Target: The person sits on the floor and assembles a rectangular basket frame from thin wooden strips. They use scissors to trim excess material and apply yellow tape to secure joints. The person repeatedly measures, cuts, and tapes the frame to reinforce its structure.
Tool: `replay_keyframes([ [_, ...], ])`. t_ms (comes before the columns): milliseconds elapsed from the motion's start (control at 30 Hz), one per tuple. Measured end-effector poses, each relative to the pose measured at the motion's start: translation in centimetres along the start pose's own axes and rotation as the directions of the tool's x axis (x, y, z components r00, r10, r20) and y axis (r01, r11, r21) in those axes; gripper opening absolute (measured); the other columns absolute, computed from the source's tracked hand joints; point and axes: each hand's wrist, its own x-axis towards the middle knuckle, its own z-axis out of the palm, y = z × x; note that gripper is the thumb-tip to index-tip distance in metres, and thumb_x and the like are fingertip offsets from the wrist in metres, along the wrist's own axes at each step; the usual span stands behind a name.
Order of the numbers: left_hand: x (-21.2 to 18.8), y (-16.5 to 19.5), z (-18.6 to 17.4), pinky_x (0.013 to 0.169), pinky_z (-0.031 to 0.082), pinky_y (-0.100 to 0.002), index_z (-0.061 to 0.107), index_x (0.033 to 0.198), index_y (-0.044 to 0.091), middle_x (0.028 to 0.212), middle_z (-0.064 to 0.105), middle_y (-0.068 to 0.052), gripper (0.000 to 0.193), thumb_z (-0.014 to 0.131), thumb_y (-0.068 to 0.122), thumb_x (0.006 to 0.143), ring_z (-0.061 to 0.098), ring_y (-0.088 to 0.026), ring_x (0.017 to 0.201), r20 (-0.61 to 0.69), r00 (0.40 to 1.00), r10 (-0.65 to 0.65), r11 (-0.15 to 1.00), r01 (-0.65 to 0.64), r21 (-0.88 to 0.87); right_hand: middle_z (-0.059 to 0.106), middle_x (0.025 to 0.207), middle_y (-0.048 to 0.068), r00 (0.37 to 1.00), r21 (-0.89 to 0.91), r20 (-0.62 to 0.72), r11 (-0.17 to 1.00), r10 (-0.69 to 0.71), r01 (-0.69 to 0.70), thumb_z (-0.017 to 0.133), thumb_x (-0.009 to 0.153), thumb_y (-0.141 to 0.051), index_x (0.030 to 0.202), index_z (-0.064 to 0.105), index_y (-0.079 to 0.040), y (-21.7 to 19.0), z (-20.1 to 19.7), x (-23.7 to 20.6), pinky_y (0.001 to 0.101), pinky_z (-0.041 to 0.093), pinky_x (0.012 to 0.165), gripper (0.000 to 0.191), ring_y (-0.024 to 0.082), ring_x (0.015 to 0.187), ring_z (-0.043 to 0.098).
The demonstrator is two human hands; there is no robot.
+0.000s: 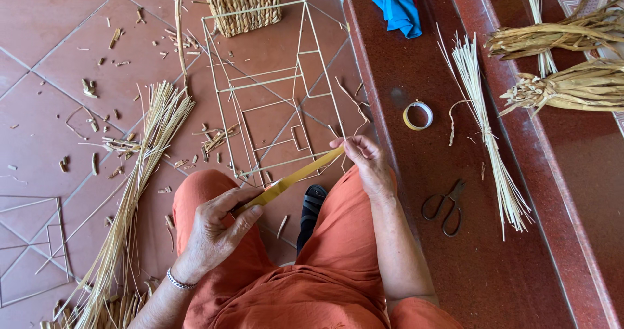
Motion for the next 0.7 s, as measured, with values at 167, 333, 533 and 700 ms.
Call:
replay_keyframes([
  [167,-0.2,1.1,-1.1,0.062,0.051,-0.027,0.075,0.114,0.002,0.079,0.07,-0.009,0.025,0.074,0.006,0.089,0.065,-0.013,0.068,0.013,0.993,-0.113,0.975,0.109,0.192,0.079,0.098,0.008,1.0,0.068,0.002,0.998,-0.001,0.001,0.062,0.105,-0.02,0.095,0.067,-0.009,1.4,0.1,0.9,0.0334,0.053,0.104,0.016,0.016,0.102,0.072],
  [333,-0.4,1.6,-2.5,0.057,0.053,-0.027,0.075,0.105,0.002,0.079,0.071,-0.008,0.02,0.077,0.011,0.087,0.064,-0.014,0.06,-0.06,0.996,-0.066,0.975,0.078,0.207,0.074,0.094,0.008,0.999,0.139,-0.018,0.99,-0.029,0.031,0.064,0.103,-0.012,0.097,0.067,-0.004,2.5,-0.1,1.1,0.0314,0.056,0.097,0.01,0.016,0.099,0.072],
  [533,1.0,0.2,-4.3,0.053,0.053,-0.04,0.072,0.082,0.007,0.068,0.069,-0.009,0.022,0.079,0.027,0.086,0.067,-0.028,0.057,-0.148,0.989,0.0,0.855,0.076,0.514,0.07,0.091,0.009,0.998,0.145,0.017,0.987,-0.068,0.065,0.062,0.105,-0.008,0.102,0.067,-0.001,2.9,0.0,0.9,0.0346,0.053,0.097,0.009,0.015,0.089,0.067],
  [700,3.2,-1.5,-5.3,0.054,0.053,-0.045,0.068,0.073,0.008,0.061,0.066,-0.011,0.035,0.082,0.038,0.083,0.067,-0.033,0.056,-0.143,0.987,-0.074,0.748,0.15,0.647,0.068,0.086,0.008,0.993,0.208,0.054,0.974,-0.102,0.089,0.06,0.104,-0.008,0.099,0.065,-0.001,3.0,-0.1,1.3,0.0442,0.056,0.106,0.009,0.018,0.084,0.068],
])
